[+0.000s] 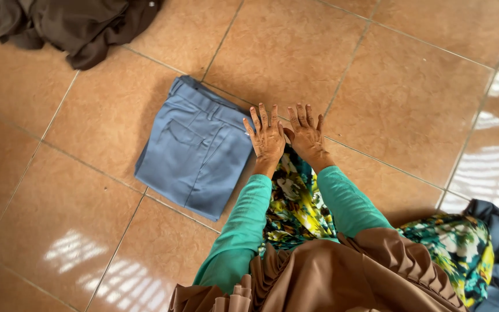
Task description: The person sits on a tiled floor and folds multiple pairs of gray trousers by hand. They smooth out each pair, fold the legs together, and then fold the garment into a compact rectangle, stacking the finished items to the side.
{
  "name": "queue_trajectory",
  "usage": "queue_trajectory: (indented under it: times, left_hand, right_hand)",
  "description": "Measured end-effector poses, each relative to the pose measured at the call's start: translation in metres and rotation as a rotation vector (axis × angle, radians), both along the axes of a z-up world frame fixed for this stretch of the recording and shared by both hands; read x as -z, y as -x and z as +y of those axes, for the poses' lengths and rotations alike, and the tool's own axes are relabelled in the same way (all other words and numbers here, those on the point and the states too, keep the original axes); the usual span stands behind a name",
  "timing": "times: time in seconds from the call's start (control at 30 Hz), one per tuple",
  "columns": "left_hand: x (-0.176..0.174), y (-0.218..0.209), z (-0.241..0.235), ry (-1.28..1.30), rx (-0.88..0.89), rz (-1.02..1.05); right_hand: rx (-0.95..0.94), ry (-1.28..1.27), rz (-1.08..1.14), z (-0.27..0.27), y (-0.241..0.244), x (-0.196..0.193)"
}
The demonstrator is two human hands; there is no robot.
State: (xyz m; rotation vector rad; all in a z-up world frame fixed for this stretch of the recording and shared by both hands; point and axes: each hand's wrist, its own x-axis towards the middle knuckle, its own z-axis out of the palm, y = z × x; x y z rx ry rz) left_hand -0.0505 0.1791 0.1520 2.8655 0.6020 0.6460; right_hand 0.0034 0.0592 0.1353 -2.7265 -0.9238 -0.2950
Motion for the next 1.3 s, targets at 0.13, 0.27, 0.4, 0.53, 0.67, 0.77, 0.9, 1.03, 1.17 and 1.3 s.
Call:
queue_trajectory:
  times: [0.13,0.27,0.4,0.53,0.67,0.77,0.9,1.03,1.17,1.3]
  left_hand:
    - [0.009,-0.005,-0.018,0.000,0.063,0.019]
    - [0.014,-0.007,-0.019,-0.060,0.066,0.040]
    - [0.026,-0.017,-0.032,-0.086,0.068,0.113]
    - [0.023,-0.033,-0.076,-0.068,0.175,0.098]
    - [0.030,-0.044,-0.132,0.019,0.341,0.234]
    - [0.013,-0.048,-0.170,0.095,0.430,0.445]
    - [0.020,-0.060,-0.207,0.091,0.509,0.548]
    - [0.010,-0.067,-0.256,0.097,0.610,0.542]
    - [0.001,-0.061,-0.332,0.052,0.771,0.504]
    - [-0.015,-0.033,-0.410,0.003,0.967,0.416]
  right_hand:
    - [0.063,0.035,0.045,-0.023,0.006,-0.001]
    - [0.093,0.026,0.191,-0.030,0.006,-0.007]
    - [0.151,0.076,0.320,-0.046,-0.002,-0.012]
    - [0.268,0.079,0.405,-0.093,-0.003,-0.024]
    - [0.443,0.133,0.462,-0.154,0.003,-0.020]
    - [0.528,0.134,0.481,-0.190,0.010,-0.017]
    - [0.593,0.099,0.492,-0.222,0.015,-0.028]
    - [0.685,0.094,0.484,-0.267,0.023,-0.042]
    - [0.859,0.035,0.477,-0.345,0.047,-0.038]
    - [1.037,0.002,0.449,-0.413,0.090,-0.055]
